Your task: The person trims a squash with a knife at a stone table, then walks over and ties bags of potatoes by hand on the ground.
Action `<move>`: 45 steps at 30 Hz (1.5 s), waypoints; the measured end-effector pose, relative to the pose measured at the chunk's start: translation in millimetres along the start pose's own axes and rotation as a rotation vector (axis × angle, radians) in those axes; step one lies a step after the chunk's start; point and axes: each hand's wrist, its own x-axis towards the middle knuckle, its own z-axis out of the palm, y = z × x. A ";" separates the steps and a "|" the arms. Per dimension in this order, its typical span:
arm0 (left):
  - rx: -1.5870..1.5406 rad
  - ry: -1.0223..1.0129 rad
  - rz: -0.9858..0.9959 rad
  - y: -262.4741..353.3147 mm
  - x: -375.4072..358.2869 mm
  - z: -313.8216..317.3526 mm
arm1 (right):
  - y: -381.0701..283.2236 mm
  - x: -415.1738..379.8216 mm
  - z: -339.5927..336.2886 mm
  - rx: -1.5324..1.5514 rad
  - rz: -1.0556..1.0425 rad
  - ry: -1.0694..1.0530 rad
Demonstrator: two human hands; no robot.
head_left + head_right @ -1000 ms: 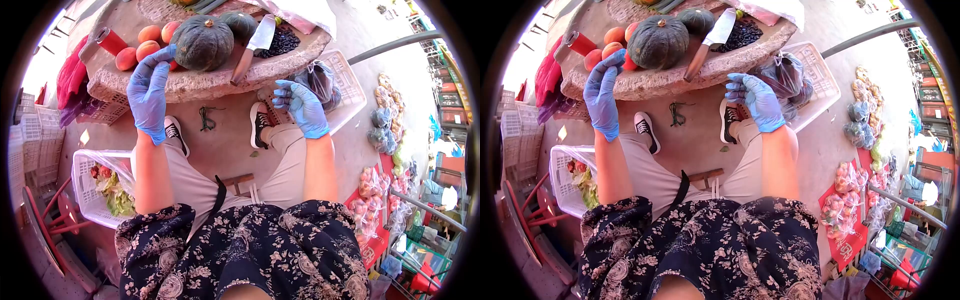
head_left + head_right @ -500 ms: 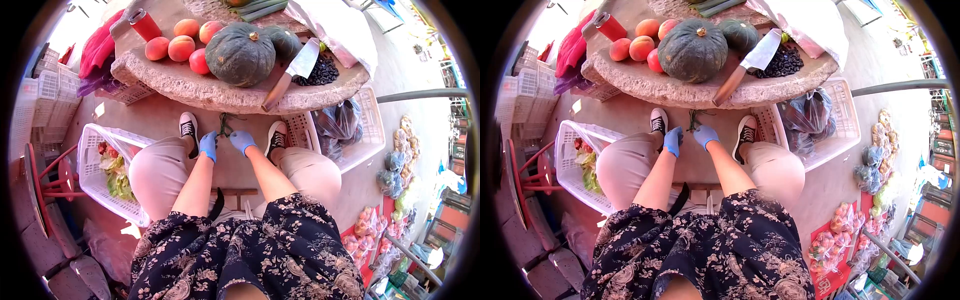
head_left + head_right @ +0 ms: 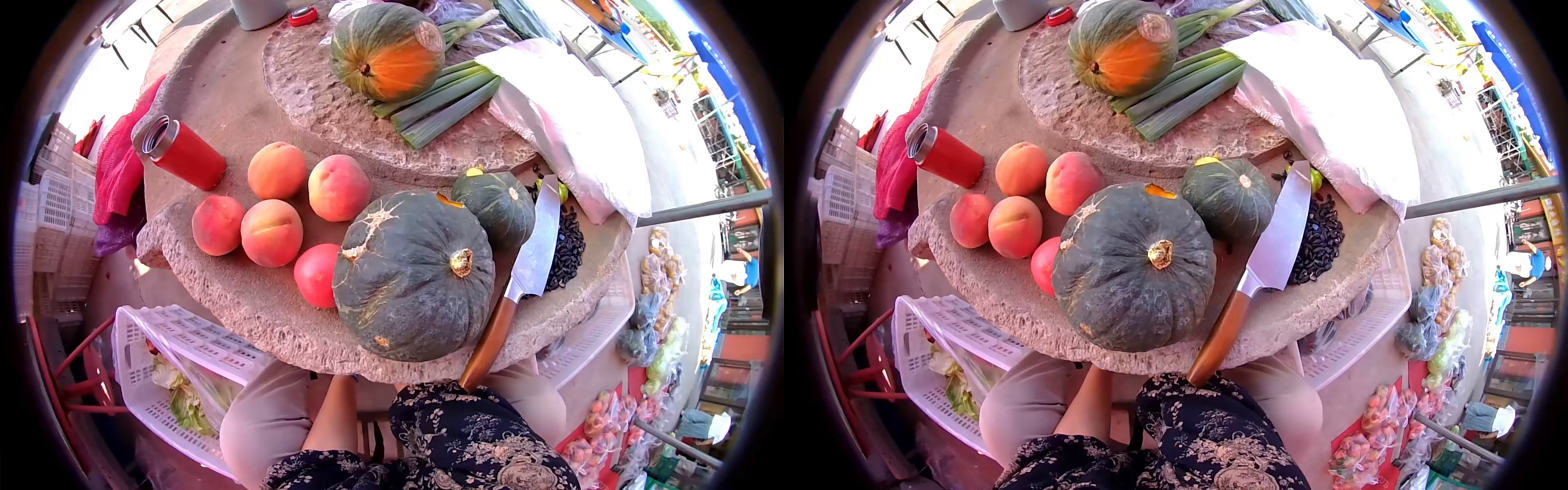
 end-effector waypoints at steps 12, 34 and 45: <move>0.075 0.432 -0.410 134.8 -62.5 72.6 | 21.9 -62.6 -20.8 0.361 -0.238 -0.056; -0.551 -0.146 0.340 379.7 -376.8 -38.5 | -80.7 -400.9 -148.6 1.052 -0.714 0.361; 0.388 0.777 0.318 347.0 -395.5 -283.8 | -270.1 -396.3 -117.3 1.002 -1.074 -0.137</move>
